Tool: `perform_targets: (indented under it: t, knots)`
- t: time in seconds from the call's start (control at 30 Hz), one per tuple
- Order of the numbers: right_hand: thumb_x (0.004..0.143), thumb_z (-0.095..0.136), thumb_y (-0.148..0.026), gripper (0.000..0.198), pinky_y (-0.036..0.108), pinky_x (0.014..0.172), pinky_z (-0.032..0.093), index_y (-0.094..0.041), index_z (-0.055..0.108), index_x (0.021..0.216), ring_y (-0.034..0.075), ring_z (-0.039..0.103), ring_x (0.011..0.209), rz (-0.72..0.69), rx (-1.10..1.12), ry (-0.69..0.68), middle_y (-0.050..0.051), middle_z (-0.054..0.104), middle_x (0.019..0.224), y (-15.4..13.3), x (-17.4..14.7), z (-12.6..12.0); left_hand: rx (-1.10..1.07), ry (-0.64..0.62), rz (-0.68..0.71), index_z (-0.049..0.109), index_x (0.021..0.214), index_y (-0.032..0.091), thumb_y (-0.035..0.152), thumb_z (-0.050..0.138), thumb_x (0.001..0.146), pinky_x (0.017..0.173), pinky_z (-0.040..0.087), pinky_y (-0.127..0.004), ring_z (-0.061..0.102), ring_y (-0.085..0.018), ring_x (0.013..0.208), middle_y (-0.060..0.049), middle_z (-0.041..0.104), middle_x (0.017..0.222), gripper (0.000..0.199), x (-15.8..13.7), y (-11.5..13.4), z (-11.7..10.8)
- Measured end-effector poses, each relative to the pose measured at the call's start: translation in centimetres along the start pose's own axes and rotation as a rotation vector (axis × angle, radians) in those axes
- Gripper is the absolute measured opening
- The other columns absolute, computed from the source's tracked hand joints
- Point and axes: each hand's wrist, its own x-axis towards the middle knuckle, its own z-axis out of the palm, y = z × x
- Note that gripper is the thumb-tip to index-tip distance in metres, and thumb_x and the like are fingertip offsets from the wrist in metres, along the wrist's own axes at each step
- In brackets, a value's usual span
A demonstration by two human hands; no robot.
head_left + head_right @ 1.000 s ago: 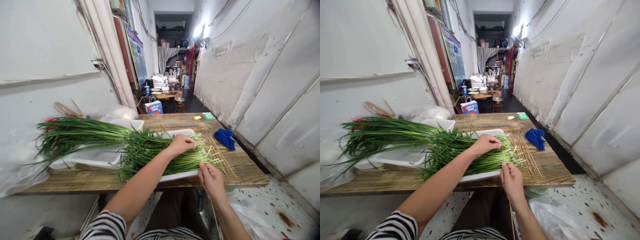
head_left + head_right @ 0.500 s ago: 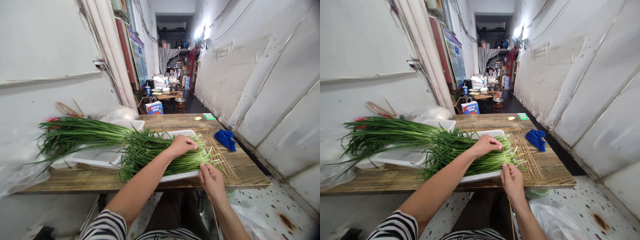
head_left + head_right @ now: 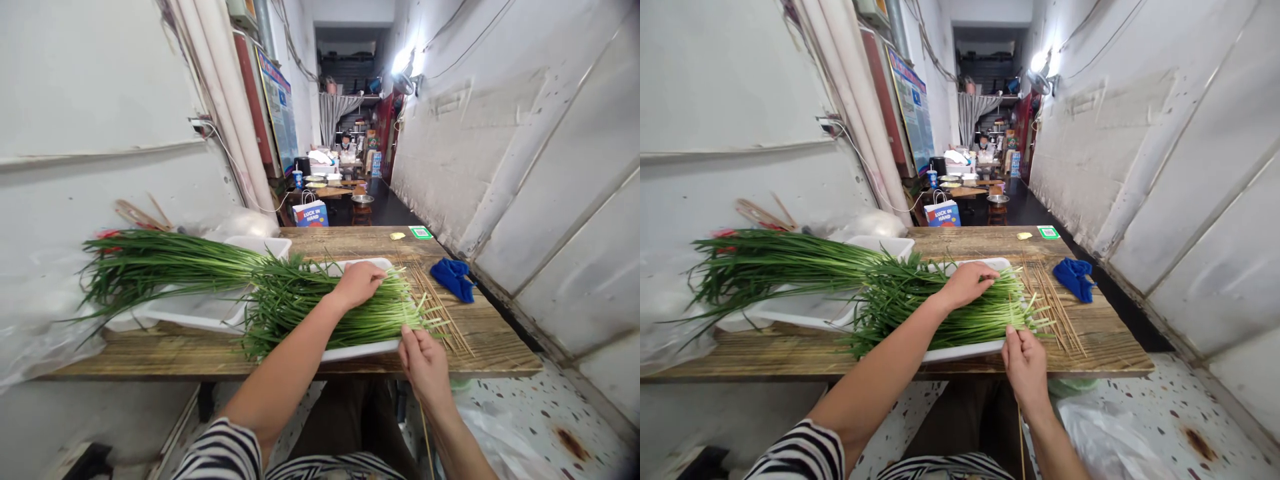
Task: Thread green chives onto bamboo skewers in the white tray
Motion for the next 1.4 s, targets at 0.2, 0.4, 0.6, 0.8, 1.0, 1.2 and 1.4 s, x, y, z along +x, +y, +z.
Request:
perform_targets:
  t: [0.2, 0.4, 0.6, 0.8, 1.0, 1.2, 1.4]
  knots:
    - [0.089, 0.053, -0.047, 0.046, 0.020, 0.035, 0.021, -0.020, 0.040, 0.053, 0.006, 0.028, 0.036, -0.004, -0.009, -0.004, -0.007, 0.035, 0.041, 0.4, 0.0, -0.2, 0.207, -0.102, -0.049, 0.073, 0.091, 0.021, 0.027, 0.066, 0.075, 0.093, 0.036, -0.040, 0.058, -0.025, 0.103, -0.007, 0.069, 0.101, 0.018, 0.6, -0.7, 1.8]
    - [0.089, 0.052, -0.047, 0.048, 0.020, 0.034, 0.018, -0.020, 0.040, 0.051, 0.005, 0.026, 0.033, 0.021, -0.010, -0.013, -0.007, 0.033, 0.039, 0.1, -0.1, -0.2, -0.032, 0.016, -0.122, 0.074, 0.086, 0.019, 0.029, 0.062, 0.078, 0.082, 0.044, -0.027, 0.064, -0.017, 0.086, -0.002, 0.072, 0.088, 0.017, 0.7, -2.0, 1.4]
    - [0.088, 0.054, -0.048, 0.049, 0.020, 0.034, 0.020, -0.020, 0.040, 0.050, 0.006, 0.027, 0.035, 0.008, -0.006, -0.009, -0.007, 0.034, 0.039, 0.0, -0.1, -0.2, 0.111, 0.137, -0.086, 0.059, 0.122, 0.021, 0.025, 0.064, 0.077, 0.088, 0.043, -0.029, 0.059, -0.018, 0.098, -0.005, 0.066, 0.108, 0.045, 0.8, -2.0, 1.8]
    - [0.087, 0.055, -0.047, 0.049, 0.019, 0.034, 0.020, -0.019, 0.041, 0.050, 0.005, 0.027, 0.034, 0.003, -0.005, -0.011, -0.007, 0.035, 0.039, 0.0, -0.1, -0.2, 0.426, 0.112, 0.048, 0.072, 0.080, 0.019, 0.027, 0.059, 0.080, 0.087, 0.037, -0.037, 0.054, -0.023, 0.098, -0.008, 0.062, 0.097, 0.015, 0.6, -0.7, 2.0]
    - [0.085, 0.057, -0.048, 0.048, 0.019, 0.033, 0.017, -0.019, 0.041, 0.051, 0.005, 0.026, 0.032, 0.028, 0.022, -0.021, -0.008, 0.033, 0.038, -0.1, -0.1, -0.2, 0.389, -0.001, 0.073, 0.071, 0.077, 0.017, 0.025, 0.051, 0.083, 0.080, 0.039, -0.033, 0.059, -0.020, 0.081, -0.007, 0.068, 0.081, 0.023, 0.6, -1.2, 2.1]
    - [0.086, 0.056, -0.048, 0.048, 0.019, 0.032, 0.016, -0.020, 0.040, 0.050, 0.005, 0.026, 0.031, 0.021, 0.019, -0.020, -0.008, 0.033, 0.038, 0.1, 0.0, -0.3, 0.158, 0.067, 0.007, 0.072, 0.091, 0.021, 0.025, 0.049, 0.087, 0.082, 0.043, -0.026, 0.061, -0.016, 0.088, -0.003, 0.071, 0.092, 0.024, 1.1, -3.0, 2.0]
    - [0.085, 0.055, -0.050, 0.048, 0.019, 0.031, 0.016, -0.020, 0.041, 0.051, 0.004, 0.026, 0.031, 0.031, 0.022, -0.014, -0.008, 0.033, 0.038, -0.3, 0.0, -0.2, 0.247, -0.076, 0.000, 0.070, 0.100, 0.026, 0.027, 0.054, 0.083, 0.093, 0.040, -0.036, 0.055, -0.022, 0.105, -0.004, 0.066, 0.108, 0.023, 1.1, -2.6, 2.2]
